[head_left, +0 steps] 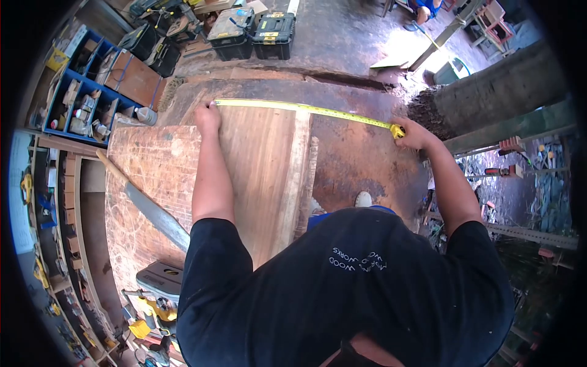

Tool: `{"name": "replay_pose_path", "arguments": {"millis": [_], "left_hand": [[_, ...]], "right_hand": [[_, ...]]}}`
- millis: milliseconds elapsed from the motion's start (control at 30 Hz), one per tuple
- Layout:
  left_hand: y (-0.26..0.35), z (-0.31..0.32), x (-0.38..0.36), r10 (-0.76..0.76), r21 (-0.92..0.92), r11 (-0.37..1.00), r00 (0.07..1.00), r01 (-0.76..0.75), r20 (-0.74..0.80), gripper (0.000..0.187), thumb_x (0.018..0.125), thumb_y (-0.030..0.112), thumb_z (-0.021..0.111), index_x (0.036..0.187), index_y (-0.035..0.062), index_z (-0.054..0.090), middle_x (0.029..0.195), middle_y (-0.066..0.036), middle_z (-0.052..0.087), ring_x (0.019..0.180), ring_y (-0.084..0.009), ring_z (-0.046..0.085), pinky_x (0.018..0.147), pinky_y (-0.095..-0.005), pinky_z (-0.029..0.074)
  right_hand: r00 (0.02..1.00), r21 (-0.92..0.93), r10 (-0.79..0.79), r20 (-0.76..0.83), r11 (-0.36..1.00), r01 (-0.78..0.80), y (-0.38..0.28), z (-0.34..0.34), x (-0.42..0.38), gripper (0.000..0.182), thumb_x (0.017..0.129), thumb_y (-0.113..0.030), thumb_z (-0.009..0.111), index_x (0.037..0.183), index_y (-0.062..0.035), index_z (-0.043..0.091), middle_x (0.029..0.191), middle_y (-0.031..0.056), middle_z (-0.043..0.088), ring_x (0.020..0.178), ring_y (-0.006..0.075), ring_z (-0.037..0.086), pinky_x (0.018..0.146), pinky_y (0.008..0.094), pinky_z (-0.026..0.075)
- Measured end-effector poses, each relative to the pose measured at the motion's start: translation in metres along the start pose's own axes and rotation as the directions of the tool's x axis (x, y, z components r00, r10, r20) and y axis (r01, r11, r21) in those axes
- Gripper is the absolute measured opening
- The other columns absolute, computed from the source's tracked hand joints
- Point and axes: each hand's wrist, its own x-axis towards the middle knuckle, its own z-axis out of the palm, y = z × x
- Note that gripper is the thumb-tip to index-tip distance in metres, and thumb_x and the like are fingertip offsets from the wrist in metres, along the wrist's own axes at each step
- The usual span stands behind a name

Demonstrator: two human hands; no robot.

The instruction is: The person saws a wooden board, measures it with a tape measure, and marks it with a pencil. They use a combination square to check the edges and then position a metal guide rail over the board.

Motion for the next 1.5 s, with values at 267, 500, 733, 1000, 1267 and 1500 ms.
{"name": "replay_pose_path", "arguments": {"millis": [267, 500, 733, 1000, 1267, 1500], "left_hand": [[-0.002, 0.002, -0.002, -0.024, -0.047, 0.999, 0.999, 0.022, -0.047, 0.026, 0.090, 0.026, 0.059, 0.104, 0.0069, 0.069, 0.102, -0.019, 0.068, 0.098, -0.0361, 0.064, 0.085, -0.0431, 0.049], [-0.005, 0.000, -0.002, -0.095, -0.089, 0.992, 0.993, 0.089, -0.069, 0.023, 0.092, 0.024, 0.059, 0.103, 0.0061, 0.067, 0.100, -0.020, 0.068, 0.096, -0.0355, 0.064, 0.084, -0.0427, 0.049], [0.008, -0.038, -0.074, -0.203, -0.195, 0.970, 0.932, 0.148, -0.299, 0.022, 0.094, 0.021, 0.055, 0.105, 0.0029, 0.063, 0.097, -0.020, 0.067, 0.091, -0.0331, 0.065, 0.081, -0.0404, 0.049], [-0.034, -0.111, -0.343, -0.600, -0.184, 0.777, 0.621, 0.602, -0.505, 0.027, 0.095, 0.020, 0.053, 0.105, -0.0026, 0.063, 0.098, -0.024, 0.066, 0.093, -0.0352, 0.064, 0.084, -0.0411, 0.048], [-0.048, -0.122, -0.488, -0.807, -0.219, 0.360, 0.185, 0.907, -0.561, 0.032, 0.092, 0.024, 0.056, 0.104, -0.0051, 0.064, 0.094, -0.027, 0.067, 0.091, -0.0393, 0.065, 0.081, -0.0450, 0.049], [-0.042, -0.106, -0.491, -0.769, -0.220, 0.507, 0.322, 0.834, -0.552, 0.028, 0.087, 0.023, 0.060, 0.094, -0.0024, 0.068, 0.084, -0.025, 0.067, 0.080, -0.0383, 0.066, 0.073, -0.0434, 0.050]], "right_hand": [[0.992, 0.024, -0.110, 0.064, 0.994, 0.108, 0.003, -0.007, 0.009, 0.057, 0.068, -0.009, 0.069, 0.122, -0.0035, 0.055, 0.081, 0.0060, 0.058, 0.076, 0.0158, 0.056, 0.070, 0.0309, 0.049], [0.971, 0.073, -0.104, 0.213, 0.993, 0.091, 0.014, -0.020, 0.054, 0.056, 0.069, -0.012, 0.072, 0.123, -0.0049, 0.057, 0.083, 0.0033, 0.059, 0.074, 0.0131, 0.055, 0.067, 0.0292, 0.048], [0.897, 0.027, -0.241, 0.370, 0.968, 0.248, 0.031, -0.077, 0.141, 0.057, 0.067, -0.012, 0.072, 0.122, -0.0045, 0.059, 0.087, 0.0012, 0.059, 0.079, 0.0128, 0.055, 0.072, 0.0288, 0.047], [0.541, -0.007, -0.639, 0.547, 0.642, 0.766, -0.070, -0.085, 0.274, 0.064, 0.061, -0.010, 0.070, 0.123, -0.0084, 0.060, 0.114, 0.0134, 0.060, 0.109, 0.0279, 0.057, 0.094, 0.0349, 0.044], [0.249, -0.013, -0.687, 0.683, 0.329, 0.944, -0.209, -0.027, 0.338, 0.063, 0.059, -0.008, 0.070, 0.121, -0.0076, 0.060, 0.114, 0.0152, 0.061, 0.108, 0.0288, 0.058, 0.094, 0.0335, 0.045], [0.412, -0.242, -0.408, 0.815, 0.407, 0.881, -0.233, -0.071, 0.326, 0.065, 0.060, -0.008, 0.071, 0.124, -0.0100, 0.060, 0.111, 0.0094, 0.064, 0.106, 0.0210, 0.059, 0.093, 0.0319, 0.046]]}}
